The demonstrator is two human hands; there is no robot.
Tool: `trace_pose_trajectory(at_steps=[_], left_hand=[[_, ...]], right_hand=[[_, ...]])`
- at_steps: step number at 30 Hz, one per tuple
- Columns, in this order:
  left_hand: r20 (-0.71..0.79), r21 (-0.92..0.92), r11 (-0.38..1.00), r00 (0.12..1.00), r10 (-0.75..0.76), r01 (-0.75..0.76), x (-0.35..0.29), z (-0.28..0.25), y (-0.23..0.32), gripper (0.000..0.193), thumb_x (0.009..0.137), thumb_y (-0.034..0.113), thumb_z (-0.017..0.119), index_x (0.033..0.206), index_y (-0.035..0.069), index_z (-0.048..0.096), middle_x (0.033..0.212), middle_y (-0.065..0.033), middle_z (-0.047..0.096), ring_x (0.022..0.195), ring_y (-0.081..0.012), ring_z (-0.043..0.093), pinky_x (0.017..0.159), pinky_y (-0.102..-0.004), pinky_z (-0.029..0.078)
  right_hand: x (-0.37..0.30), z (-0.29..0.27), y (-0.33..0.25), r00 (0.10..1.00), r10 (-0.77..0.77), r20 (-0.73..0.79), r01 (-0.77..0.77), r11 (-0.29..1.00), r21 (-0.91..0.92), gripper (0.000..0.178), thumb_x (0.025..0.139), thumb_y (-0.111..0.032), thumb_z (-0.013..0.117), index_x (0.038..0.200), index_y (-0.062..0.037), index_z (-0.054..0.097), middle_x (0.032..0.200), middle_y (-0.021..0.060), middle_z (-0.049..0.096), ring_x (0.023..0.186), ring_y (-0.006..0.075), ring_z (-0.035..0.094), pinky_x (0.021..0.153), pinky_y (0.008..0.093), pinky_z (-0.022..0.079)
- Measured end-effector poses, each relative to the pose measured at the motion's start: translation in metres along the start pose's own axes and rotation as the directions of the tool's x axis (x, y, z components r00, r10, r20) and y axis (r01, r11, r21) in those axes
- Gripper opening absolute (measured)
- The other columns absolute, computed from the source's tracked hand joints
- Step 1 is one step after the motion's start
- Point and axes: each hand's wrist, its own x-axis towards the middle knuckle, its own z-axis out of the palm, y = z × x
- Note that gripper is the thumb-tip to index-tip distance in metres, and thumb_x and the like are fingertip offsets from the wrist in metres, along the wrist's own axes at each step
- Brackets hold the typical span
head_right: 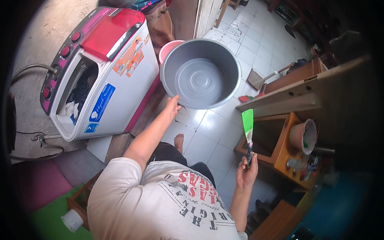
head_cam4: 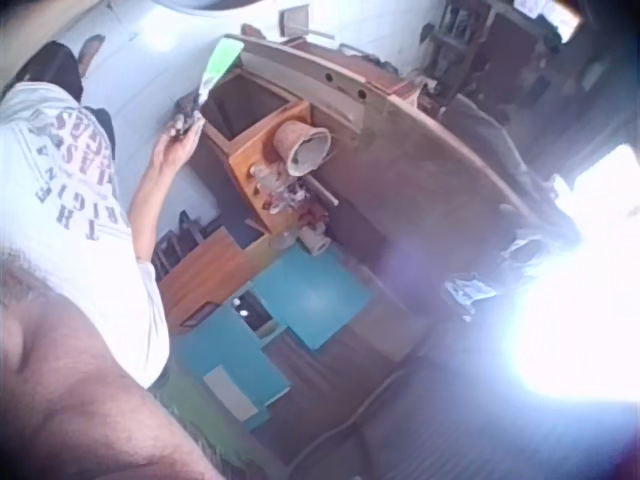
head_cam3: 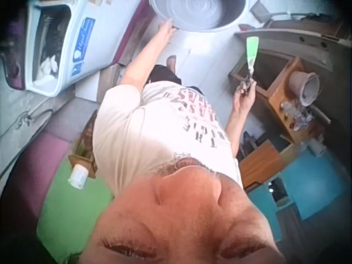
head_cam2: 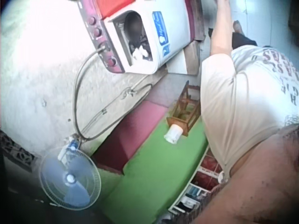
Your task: The person stirs green paint in a small bucket using a brush, adds liquid from a bottle, and later picks up a piece of cloth.
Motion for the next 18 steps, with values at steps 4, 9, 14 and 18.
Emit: trace_pose_trajectory(at_steps=[4, 9, 14, 18], left_hand=[[-0.041, -0.108, 0.991, 0.996, 0.074, -0.078, 0.057, 0.044, 0.062, 0.030, 0.081, 0.004, 0.066, 0.109, 0.000, 0.055, 0.106, -0.0135, 0.063, 0.094, -0.0295, 0.067, 0.076, -0.0475, 0.060], [-0.141, -0.252, 0.964, 0.989, 0.054, -0.089, 0.132, 0.060, 0.100, 0.033, 0.081, 0.004, 0.067, 0.112, -0.001, 0.054, 0.111, -0.0137, 0.061, 0.096, -0.0304, 0.066, 0.078, -0.0534, 0.059], [-0.198, -0.294, 0.953, 0.980, 0.012, -0.071, 0.157, 0.084, 0.102, 0.035, 0.085, 0.001, 0.066, 0.117, -0.001, 0.052, 0.122, -0.0154, 0.058, 0.113, -0.0331, 0.063, 0.088, -0.0586, 0.057], [-0.268, -0.355, 0.930, 0.964, -0.004, -0.095, 0.177, 0.093, 0.101, 0.036, 0.088, 0.002, 0.065, 0.121, -0.001, 0.051, 0.125, -0.0176, 0.059, 0.109, -0.0344, 0.065, 0.081, -0.0579, 0.059]], right_hand=[[0.048, 0.024, -0.004, 0.999, 0.022, -0.025, -0.022, 1.000, 0.006, 0.020, 0.105, -0.024, 0.058, 0.110, -0.0046, 0.060, 0.096, 0.0053, 0.064, 0.069, 0.0103, 0.055, 0.051, 0.0192, 0.047], [0.117, 0.033, -0.011, 0.997, 0.073, 0.002, -0.073, 0.997, 0.013, 0.024, 0.107, -0.023, 0.054, 0.113, -0.0010, 0.060, 0.105, 0.0137, 0.067, 0.068, 0.0093, 0.053, 0.049, 0.0192, 0.044], [0.190, 0.052, -0.030, 0.990, 0.132, 0.052, -0.130, 0.991, -0.034, 0.025, 0.107, -0.025, 0.052, 0.113, -0.0016, 0.060, 0.103, 0.0114, 0.066, 0.069, 0.0089, 0.053, 0.050, 0.0188, 0.045], [0.241, 0.074, -0.050, 0.982, 0.168, 0.087, -0.160, 0.983, -0.094, 0.026, 0.108, -0.025, 0.052, 0.114, -0.0017, 0.059, 0.103, 0.0105, 0.066, 0.068, 0.0085, 0.053, 0.050, 0.0186, 0.045]])
